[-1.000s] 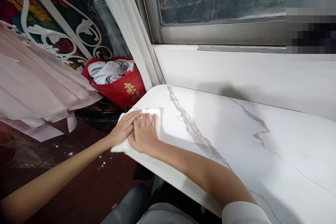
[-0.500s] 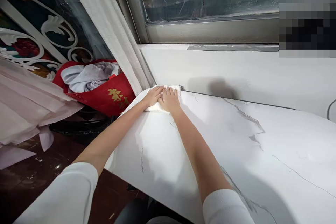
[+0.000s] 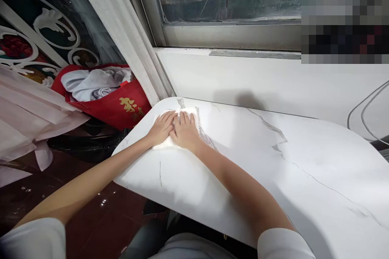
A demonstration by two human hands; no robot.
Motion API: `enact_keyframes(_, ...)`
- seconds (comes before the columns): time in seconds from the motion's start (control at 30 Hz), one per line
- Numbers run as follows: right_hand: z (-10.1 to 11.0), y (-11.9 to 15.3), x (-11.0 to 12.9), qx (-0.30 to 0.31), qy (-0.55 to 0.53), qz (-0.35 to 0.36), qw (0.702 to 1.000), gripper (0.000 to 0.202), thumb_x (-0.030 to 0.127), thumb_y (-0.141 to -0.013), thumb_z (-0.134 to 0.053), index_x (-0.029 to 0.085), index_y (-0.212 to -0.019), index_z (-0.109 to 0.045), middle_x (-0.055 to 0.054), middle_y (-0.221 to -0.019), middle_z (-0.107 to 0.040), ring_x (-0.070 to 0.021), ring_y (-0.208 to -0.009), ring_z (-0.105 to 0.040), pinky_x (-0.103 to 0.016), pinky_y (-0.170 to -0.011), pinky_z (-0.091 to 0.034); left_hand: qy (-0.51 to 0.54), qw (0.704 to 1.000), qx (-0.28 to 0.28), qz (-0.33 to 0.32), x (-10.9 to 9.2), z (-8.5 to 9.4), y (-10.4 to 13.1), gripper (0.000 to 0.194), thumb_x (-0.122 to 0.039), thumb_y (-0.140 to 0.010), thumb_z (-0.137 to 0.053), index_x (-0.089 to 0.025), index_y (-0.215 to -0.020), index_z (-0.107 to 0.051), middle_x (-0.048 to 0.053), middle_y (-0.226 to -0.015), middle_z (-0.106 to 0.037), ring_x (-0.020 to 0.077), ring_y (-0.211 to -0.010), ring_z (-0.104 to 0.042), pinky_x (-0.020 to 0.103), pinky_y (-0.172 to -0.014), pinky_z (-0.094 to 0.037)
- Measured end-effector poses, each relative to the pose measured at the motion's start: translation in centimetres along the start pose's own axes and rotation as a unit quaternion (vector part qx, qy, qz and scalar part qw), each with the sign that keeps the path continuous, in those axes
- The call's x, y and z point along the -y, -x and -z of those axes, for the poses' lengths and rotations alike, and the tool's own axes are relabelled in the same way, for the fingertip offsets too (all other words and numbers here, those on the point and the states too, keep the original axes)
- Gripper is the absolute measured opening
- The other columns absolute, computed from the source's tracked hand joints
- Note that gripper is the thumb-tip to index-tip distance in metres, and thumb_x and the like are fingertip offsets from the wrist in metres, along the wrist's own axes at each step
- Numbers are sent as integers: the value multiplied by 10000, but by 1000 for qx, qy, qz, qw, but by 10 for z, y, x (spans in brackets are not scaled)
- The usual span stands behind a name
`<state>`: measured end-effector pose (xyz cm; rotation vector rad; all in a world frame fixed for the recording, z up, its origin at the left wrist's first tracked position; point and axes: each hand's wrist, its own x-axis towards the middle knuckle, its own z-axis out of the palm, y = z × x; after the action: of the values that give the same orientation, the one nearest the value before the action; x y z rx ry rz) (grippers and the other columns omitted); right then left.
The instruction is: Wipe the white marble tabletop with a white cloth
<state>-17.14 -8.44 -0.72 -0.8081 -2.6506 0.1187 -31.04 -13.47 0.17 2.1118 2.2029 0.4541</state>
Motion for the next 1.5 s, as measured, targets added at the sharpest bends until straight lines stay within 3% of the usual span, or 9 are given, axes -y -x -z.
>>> enact_keyframes(0.23, 31, 101, 63, 47, -69, 63, 994, 635, 340, -927, -361, -55, -1422, -333, -291, -1503, -248, -418, -1413, -149, -629, -1130, -71, -12, 1000, 3, -14, -41, 5, 123, 568, -235, -893, -275, -201, -1460, -281, 113, -1511, -339, 272, -1400, -261, 524, -1132, -205)
enact_keyframes(0.33, 41, 124, 67, 60, -90, 88, 990, 624, 344, -937, -341, -38, -1431, -329, -275, -1518, -220, -403, -1425, -113, -622, -1137, -91, -21, 1000, 2, -14, -57, 3, 147, 581, -244, -903, -270, -226, -1482, -226, 113, -1518, -326, 286, -1400, -263, 551, -1122, -210)
enact_keyframes(0.4, 44, 128, 62, 63, -97, 93, 989, 618, 339, -936, -352, -36, -1426, -341, -279, -1512, -234, -396, -1425, -127, -611, -1140, -103, -27, 1000, 10, -7, -63, 2, 147, 573, -244, -906, -265, -212, -1477, -232, 124, -1518, -323, 296, -1398, -266, 570, -1111, -215)
enact_keyframes(0.57, 37, 103, 31, 53, -64, 60, 995, 609, 357, -926, -374, -23, -1402, -382, -276, -1486, -308, -381, -1403, -220, -581, -1140, -116, -29, 999, 40, -16, -59, -1, 98, 549, -244, -903, -286, -179, -1448, -282, 142, -1508, -330, 305, -1388, -273, 581, -1107, -207)
enact_keyframes(0.87, 13, 7, -84, -3, 39, -75, 996, 536, 297, -926, -344, 46, -1395, -410, -202, -1465, -391, -305, -1368, -302, -502, -1127, -150, 20, 997, 23, -67, -53, -28, -83, 476, -199, -890, -310, -174, -1357, -398, 111, -1455, -405, 242, -1356, -322, 482, -1119, -245)
enact_keyframes(1.0, 15, -10, -125, -2, 42, -108, 993, 527, 264, -936, -290, 67, -1414, -393, -178, -1483, -372, -281, -1368, -305, -483, -1127, -150, 54, 998, 13, -40, -69, -37, -131, 422, -225, -925, -284, -206, -1318, -440, 83, -1429, -442, 237, -1334, -357, 485, -1117, -251)
enact_keyframes(1.1, 18, -10, -137, -3, 44, -120, 992, 528, 256, -942, -257, 77, -1424, -377, -172, -1483, -374, -276, -1363, -313, -489, -1122, -154, 63, 997, 10, -33, -78, -41, -142, 407, -233, -935, -283, -219, -1305, -451, 74, -1419, -457, 239, -1336, -357, 505, -1122, -235)
enact_keyframes(1.27, 19, -2, -131, -2, 52, -125, 991, 530, 269, -935, -276, 78, -1417, -386, -164, -1489, -367, -271, -1372, -298, -477, -1130, -141, 69, 997, -1, -44, -81, -42, -132, 417, -216, -931, -283, -216, -1316, -442, 73, -1449, -428, 223, -1362, -321, 496, -1133, -217)
enact_keyframes(1.5, 34, 52, -102, -4, 78, -97, 992, 514, 274, -932, -297, 64, -1386, -415, -186, -1467, -392, -288, -1354, -318, -491, -1118, -169, 24, 998, 10, -65, -104, -40, -75, 463, -200, -916, -309, -154, -1367, -403, 103, -1490, -375, 246, -1385, -287, 515, -1142, -192)
